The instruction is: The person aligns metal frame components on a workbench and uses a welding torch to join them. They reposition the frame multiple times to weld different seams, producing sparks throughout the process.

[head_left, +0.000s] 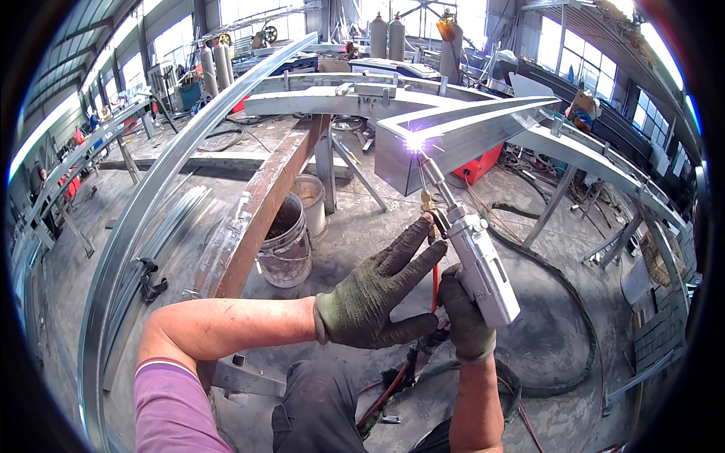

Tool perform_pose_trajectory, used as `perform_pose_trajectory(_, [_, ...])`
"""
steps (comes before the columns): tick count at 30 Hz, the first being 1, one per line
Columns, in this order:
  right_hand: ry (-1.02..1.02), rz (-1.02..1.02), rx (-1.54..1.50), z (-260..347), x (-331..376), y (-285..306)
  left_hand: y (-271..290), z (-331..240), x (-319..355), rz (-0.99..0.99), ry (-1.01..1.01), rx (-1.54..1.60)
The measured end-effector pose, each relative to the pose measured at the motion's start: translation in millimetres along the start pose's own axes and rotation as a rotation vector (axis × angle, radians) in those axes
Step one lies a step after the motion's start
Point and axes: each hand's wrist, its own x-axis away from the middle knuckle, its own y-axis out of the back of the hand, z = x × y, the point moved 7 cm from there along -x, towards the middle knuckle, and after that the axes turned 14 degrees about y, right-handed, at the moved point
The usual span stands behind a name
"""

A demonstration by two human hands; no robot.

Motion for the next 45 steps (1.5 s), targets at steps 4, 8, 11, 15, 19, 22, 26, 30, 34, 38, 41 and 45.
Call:
perform_pose_trajectory(4, [-0.057,-0.019,-0.02,-6.1,2.9,1.9,-0.4,0.0,0.4,0.001,0.01,-0.021])
perform_pose_trajectory(8, [-0.04,-0.006,0.013,-5.0,2.2,0.4,0.3,0.4,1.2,0.003,0.015,-0.02])
perform_pose_trajectory(11, [0.017,-0.006,0.002,-0.2,0.6,0.3,-1.0,-1.1,-0.3,0.003,0.008,-0.008])
perform_pose_trajectory(15, [-0.032,-0.019,-0.031,0.3,1.0,0.3,0.2,-1.2,0.4,0.005,0.007,-0.015])
perform_pose_trajectory(19, [-0.018,-0.018,-0.015,2.0,1.3,-1.1,0.8,-1.4,1.2,0.002,0.005,-0.01])
perform_pose_trajectory(22, [-0.024,-0.021,-0.007,2.3,2.0,0.4,0.6,-1.2,1.5,0.005,0.016,-0.007])
perform_pose_trajectory(26, [-0.036,-0.02,-0.016,6.8,0.9,-2.1,2.1,-3.5,1.1,-0.002,0.014,-0.011])
perform_pose_trajectory(30, [-0.017,-0.03,-0.013,8.0,0.6,-2.8,1.5,-4.1,2.1,0.001,0.023,-0.04])
perform_pose_trajectory(34, [-0.085,-0.038,-0.033,8.9,2.3,-4.6,2.9,-4.7,1.1,-0.002,0.023,-0.037])
perform_pose_trajectory(38, [0.081,-0.057,0.024,7.2,1.2,-4.0,1.6,-3.9,0.7,-0.001,0.02,-0.012])
perform_pose_trajectory(41, [-0.028,-0.032,0.033,5.8,1.7,-4.4,1.8,-3.6,0.9,-0.003,0.024,-0.022])
perform_pose_trajectory(45, [-0.025,-0.01,0.034,11.9,-0.8,-7.7,1.7,-2.8,1.8,-0.015,0.016,-0.013])
